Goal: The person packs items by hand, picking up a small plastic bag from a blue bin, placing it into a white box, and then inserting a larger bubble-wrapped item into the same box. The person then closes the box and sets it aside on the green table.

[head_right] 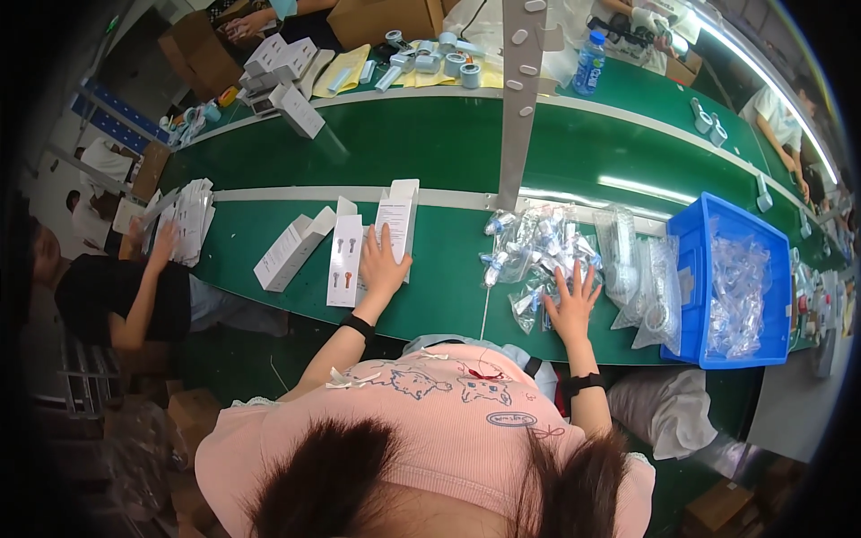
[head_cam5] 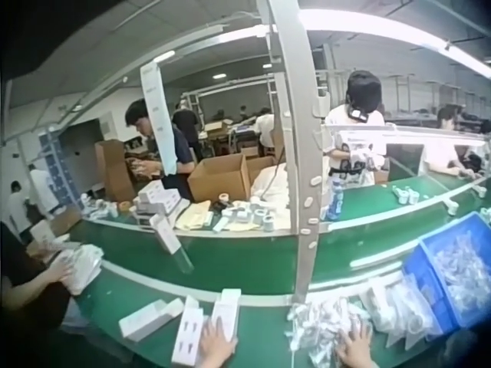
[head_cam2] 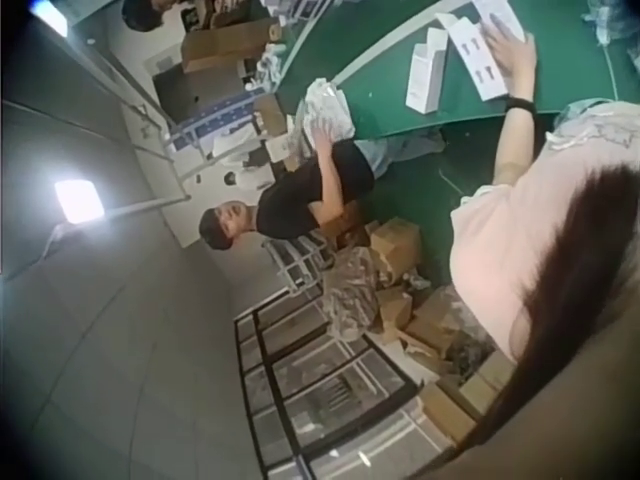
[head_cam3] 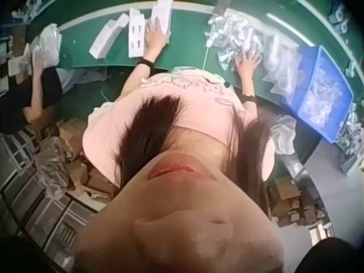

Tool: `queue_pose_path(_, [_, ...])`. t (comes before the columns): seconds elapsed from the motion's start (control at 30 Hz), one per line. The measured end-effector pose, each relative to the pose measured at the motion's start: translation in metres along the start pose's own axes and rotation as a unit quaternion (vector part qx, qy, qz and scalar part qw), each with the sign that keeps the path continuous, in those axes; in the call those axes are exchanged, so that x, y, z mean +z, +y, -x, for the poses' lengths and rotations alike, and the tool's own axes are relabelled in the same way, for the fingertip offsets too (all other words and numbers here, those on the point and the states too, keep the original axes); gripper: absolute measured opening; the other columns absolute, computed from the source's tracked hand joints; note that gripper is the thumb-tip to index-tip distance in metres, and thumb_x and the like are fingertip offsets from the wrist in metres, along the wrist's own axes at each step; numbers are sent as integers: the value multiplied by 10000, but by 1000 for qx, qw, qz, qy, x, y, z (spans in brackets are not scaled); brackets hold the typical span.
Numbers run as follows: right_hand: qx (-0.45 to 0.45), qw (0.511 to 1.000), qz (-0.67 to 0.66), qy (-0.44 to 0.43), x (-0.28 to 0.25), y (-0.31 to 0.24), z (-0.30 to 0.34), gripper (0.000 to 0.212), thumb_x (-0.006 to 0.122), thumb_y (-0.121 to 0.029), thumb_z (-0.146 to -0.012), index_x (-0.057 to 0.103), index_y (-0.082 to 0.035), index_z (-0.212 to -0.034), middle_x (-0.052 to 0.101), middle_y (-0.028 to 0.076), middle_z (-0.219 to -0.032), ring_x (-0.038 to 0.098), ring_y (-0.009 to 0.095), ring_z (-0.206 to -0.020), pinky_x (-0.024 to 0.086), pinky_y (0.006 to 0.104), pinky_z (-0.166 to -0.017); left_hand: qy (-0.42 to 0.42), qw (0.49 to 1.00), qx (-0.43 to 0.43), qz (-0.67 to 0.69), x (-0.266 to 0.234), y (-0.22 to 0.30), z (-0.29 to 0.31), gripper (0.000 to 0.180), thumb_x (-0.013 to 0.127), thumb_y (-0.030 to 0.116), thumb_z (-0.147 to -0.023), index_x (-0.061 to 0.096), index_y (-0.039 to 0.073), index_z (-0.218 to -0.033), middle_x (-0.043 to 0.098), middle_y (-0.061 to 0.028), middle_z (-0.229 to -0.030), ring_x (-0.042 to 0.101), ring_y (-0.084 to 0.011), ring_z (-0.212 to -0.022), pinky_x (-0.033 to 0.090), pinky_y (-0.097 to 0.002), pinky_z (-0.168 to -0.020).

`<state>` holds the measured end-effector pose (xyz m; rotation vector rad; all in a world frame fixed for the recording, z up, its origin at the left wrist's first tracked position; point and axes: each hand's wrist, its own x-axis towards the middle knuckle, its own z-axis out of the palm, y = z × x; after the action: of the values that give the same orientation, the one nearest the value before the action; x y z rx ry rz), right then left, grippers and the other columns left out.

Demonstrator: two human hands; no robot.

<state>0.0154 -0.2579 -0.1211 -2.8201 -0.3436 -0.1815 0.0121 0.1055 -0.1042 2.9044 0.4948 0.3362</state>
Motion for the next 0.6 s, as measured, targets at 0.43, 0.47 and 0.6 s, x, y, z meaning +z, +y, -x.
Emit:
queue_pose_path(0.43, [45,999,-10,5,-11,17,52,560,589,-203,-741,423,-153,-1274,214,154,-1403,122,398,-1299,113,591,-1003,16,1000,10,8,0,0,-3,719,588,315,-676,321,100,-1308,309,-192,-1321,425,-359,-1069,412,-436,-839])
queue_pose_path(0.47, [50,999,-20,4,-6,18,51,563,591,-196,-740,419,-143,-1273,211,160,-1402,124,401,-1297,124,588,-1003,13,1000,6,10,-1,0,-3,718,589,313,-677,321,99,-1308,309,-192,-1320,424,-362,-1072,410,-438,-842])
queue_pose_path(0.6, [72,996,-41,14,17,24,45,563,596,-178,-734,417,-109,-1263,207,182,-1395,135,412,-1289,154,578,-1001,6,1000,9,13,-3,1,-3,713,591,307,-681,322,96,-1307,311,-194,-1320,417,-371,-1084,406,-443,-851])
